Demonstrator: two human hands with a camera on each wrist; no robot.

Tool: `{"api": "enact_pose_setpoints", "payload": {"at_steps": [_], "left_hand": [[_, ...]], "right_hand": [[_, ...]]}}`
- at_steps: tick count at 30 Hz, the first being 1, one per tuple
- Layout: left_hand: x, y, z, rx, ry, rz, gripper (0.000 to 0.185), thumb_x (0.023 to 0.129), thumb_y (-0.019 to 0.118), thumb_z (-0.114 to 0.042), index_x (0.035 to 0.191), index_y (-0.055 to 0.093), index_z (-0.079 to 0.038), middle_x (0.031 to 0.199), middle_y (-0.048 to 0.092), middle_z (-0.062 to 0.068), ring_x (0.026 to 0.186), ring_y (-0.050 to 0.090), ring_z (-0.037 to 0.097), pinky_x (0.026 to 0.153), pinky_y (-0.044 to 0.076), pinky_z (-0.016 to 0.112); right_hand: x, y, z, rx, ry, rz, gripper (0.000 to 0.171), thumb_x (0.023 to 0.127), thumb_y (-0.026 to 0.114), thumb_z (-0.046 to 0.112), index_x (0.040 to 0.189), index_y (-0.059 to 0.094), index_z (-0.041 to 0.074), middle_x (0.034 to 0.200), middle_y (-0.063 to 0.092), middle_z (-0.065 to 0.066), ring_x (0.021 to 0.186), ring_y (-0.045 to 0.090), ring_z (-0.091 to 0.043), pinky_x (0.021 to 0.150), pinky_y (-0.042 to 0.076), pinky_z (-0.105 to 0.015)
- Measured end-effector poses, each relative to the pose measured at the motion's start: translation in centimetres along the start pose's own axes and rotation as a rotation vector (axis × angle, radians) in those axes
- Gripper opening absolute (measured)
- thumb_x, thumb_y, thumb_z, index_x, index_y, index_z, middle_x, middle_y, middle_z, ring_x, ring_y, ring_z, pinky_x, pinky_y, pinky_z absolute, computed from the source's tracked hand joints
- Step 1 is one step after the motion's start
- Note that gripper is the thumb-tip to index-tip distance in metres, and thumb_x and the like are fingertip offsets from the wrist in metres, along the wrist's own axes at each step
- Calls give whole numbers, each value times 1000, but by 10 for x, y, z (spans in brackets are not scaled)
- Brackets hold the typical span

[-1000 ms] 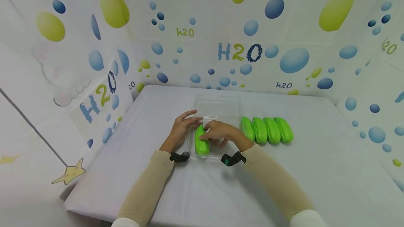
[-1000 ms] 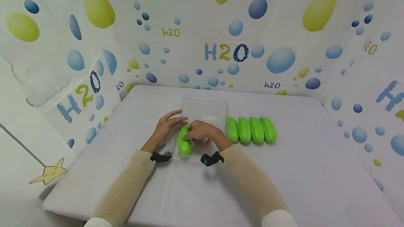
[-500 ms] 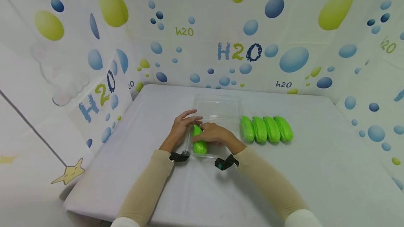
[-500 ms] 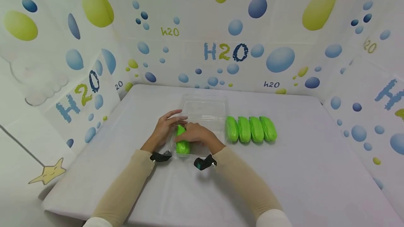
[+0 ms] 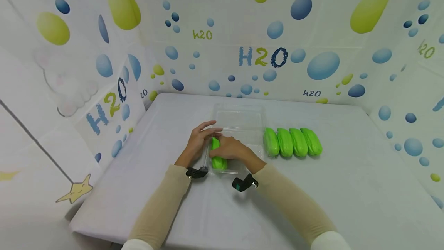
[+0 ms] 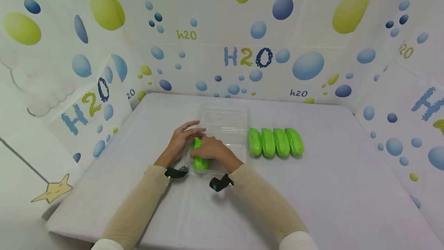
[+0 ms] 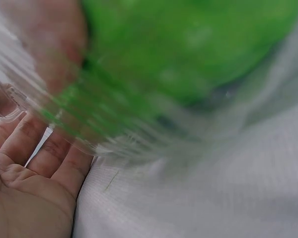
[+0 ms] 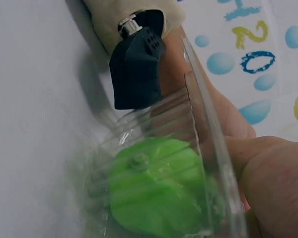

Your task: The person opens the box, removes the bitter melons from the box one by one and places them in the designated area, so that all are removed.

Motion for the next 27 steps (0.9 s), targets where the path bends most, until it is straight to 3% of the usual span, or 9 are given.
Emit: {"api": "enact_pose_setpoints", "payload": {"at_steps": [4,11,19,23,27], "left_hand": [[-8,3,-9,-12,3,16,36,99,46,-7,135,46,-3,121,59,27,107,59,40,98,44,39],[-7,-1,-5,-11,19,10,36,99,46,-8,135,45,-3,121,58,26,109,58,40,98,44,38],[2,-2,6,15,6,-22,41,98,50,-15,136,45,-2,117,64,16,106,62,28,95,46,31],[3,-2,7,25,1,-29,44,98,52,-16,137,42,0,117,65,15,110,60,26,97,44,28],[3,-2,8,42,-7,-27,43,98,51,-17,137,43,-2,118,65,14,113,58,23,97,43,25]], "right_hand": [[0,4,3,4,1,-2,38,79,62,43,105,58,15,76,55,-2,66,54,-18,58,41,-33],[-1,9,7,-33,11,-32,40,83,60,43,110,55,13,75,55,-2,63,54,-18,57,41,-33],[-5,6,6,-21,52,-52,63,83,61,46,133,44,12,83,57,-3,70,56,-20,59,44,-34],[-7,3,4,6,49,-75,72,82,62,47,144,36,21,97,58,-2,77,56,-20,62,45,-35],[-12,0,1,18,46,-110,74,82,62,47,146,33,27,105,59,-3,78,56,-21,63,46,-35]]}}
Point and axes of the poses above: each hand's wrist, its own x-axis towards the middle knuckle, its own y-axis out of the palm, z = x × y, the point moved 1 cm from there along x, towards the middle knuckle
